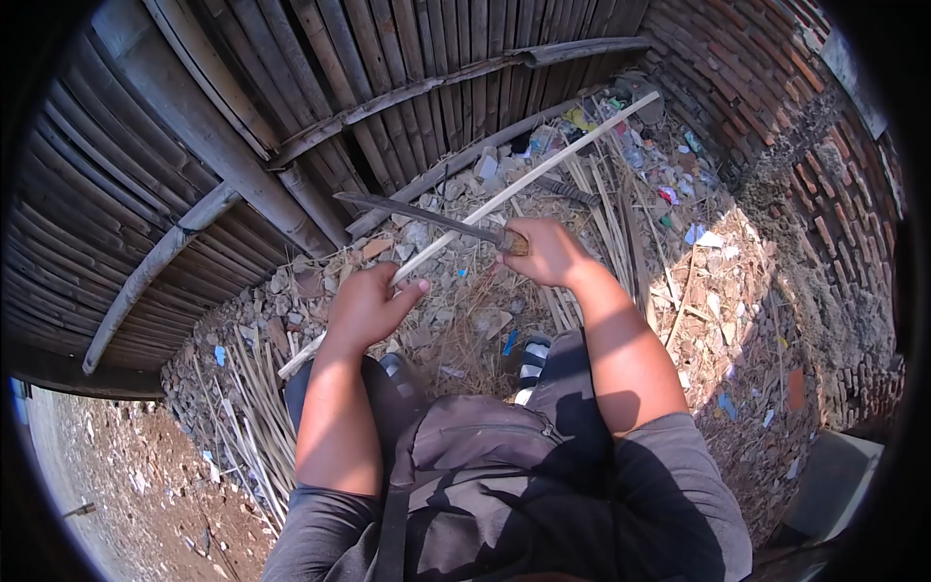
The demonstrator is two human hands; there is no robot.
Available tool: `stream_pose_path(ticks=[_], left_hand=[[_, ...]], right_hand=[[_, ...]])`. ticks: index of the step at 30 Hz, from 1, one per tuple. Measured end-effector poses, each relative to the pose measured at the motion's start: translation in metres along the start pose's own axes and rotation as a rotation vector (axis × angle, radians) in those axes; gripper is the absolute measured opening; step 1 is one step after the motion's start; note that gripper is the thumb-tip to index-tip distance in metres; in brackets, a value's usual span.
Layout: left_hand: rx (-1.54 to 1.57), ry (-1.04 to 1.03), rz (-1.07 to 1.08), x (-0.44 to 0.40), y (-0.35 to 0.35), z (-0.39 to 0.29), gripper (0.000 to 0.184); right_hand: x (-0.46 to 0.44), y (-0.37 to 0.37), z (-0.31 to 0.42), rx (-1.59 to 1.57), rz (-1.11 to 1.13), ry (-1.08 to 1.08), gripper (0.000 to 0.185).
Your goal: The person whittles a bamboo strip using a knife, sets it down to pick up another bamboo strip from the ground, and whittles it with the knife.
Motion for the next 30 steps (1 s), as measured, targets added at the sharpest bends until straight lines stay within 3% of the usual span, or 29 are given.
stream_pose_path(ticks=[6, 9, 15, 18, 22, 25, 30], left_hand=[[0.023, 0.045, -0.006, 0.001, 0.012, 0.007, 0.058], [-0.009, 0.017, -0.029, 0.006, 0.011, 0.000, 0.059], [-0.037, 0.027, -0.008, 0.003, 0.006, -0.003, 0.060], [-0.034, 0.007, -0.023, 0.005, 0.000, -0.006, 0.060], [-0.076, -0.006, -0.013, 0.002, -0.003, -0.004, 0.062], [-0.063, -0.009, 0.003, 0.002, 0.001, -0.004, 0.062], [0.045, 0.014, 0.036, 0.000, 0.009, 0.008, 0.062]], right_hand=[[0.026, 0.037, -0.080, 0.001, -0.330, -0.267, 0.062], [0.035, 0.039, -0.087, -0.058, -0.355, -0.338, 0.061], [0.017, 0.025, -0.055, -0.049, -0.279, -0.164, 0.058], [0.007, 0.011, -0.022, 0.046, -0.153, -0.022, 0.050], [-0.002, -0.010, 0.000, 0.159, 0.124, -0.017, 0.045], [0.006, 0.004, -0.006, 0.091, -0.130, 0.040, 0.044], [0.023, 0.041, -0.065, 0.002, -0.294, -0.258, 0.057]])
Point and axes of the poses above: each hand's wrist, its own x-axis away from the middle knuckle, its own y-axis out of the back of the hand, z = x × y, the point moved 8 cm from there along -x, towards the middle knuckle, and after that the axes turned 14 degrees about y, right-handed, at the moved point
